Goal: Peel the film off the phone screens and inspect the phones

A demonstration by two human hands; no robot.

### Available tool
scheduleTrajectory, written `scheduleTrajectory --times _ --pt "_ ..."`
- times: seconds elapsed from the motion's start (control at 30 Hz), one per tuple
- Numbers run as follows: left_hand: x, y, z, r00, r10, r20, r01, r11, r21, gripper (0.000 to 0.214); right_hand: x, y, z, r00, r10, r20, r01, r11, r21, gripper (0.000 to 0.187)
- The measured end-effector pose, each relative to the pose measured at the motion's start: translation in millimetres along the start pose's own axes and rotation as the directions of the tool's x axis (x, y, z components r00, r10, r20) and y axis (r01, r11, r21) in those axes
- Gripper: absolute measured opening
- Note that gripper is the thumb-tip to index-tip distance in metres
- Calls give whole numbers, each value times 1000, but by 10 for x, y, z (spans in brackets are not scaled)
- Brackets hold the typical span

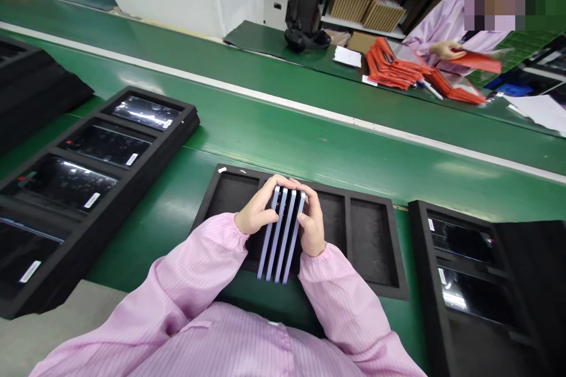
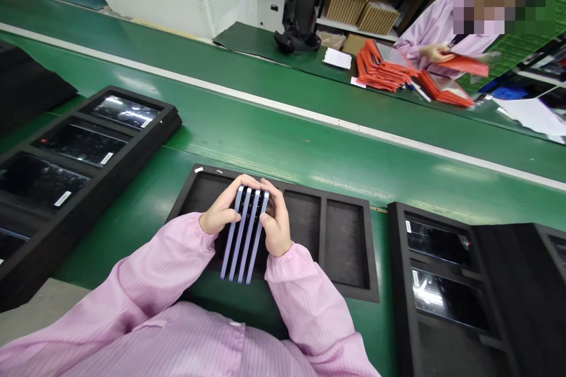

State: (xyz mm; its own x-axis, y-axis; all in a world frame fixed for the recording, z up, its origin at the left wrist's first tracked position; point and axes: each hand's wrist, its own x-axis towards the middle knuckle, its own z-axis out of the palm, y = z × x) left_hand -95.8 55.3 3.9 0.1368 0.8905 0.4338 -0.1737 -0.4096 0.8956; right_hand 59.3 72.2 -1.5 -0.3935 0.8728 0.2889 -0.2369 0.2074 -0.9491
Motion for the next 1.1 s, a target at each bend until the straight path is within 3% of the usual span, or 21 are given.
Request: scheduleTrajectory --times 0.47,0.73,1.1 --pt "0 5 -2 999 8 35 -5 997 -82 47 2 11 -8 1000 0 7 -1 999 37 44" --pt "-16 -6 -30 999 -22 33 23 999 -44 48 -18 13 -14 998 22 55 -28 994 108 51" --pt "1 -7 -28 999 -15 45 18 997 -69 51 -6 35 -16 1000 -17 20 15 997 74 46"
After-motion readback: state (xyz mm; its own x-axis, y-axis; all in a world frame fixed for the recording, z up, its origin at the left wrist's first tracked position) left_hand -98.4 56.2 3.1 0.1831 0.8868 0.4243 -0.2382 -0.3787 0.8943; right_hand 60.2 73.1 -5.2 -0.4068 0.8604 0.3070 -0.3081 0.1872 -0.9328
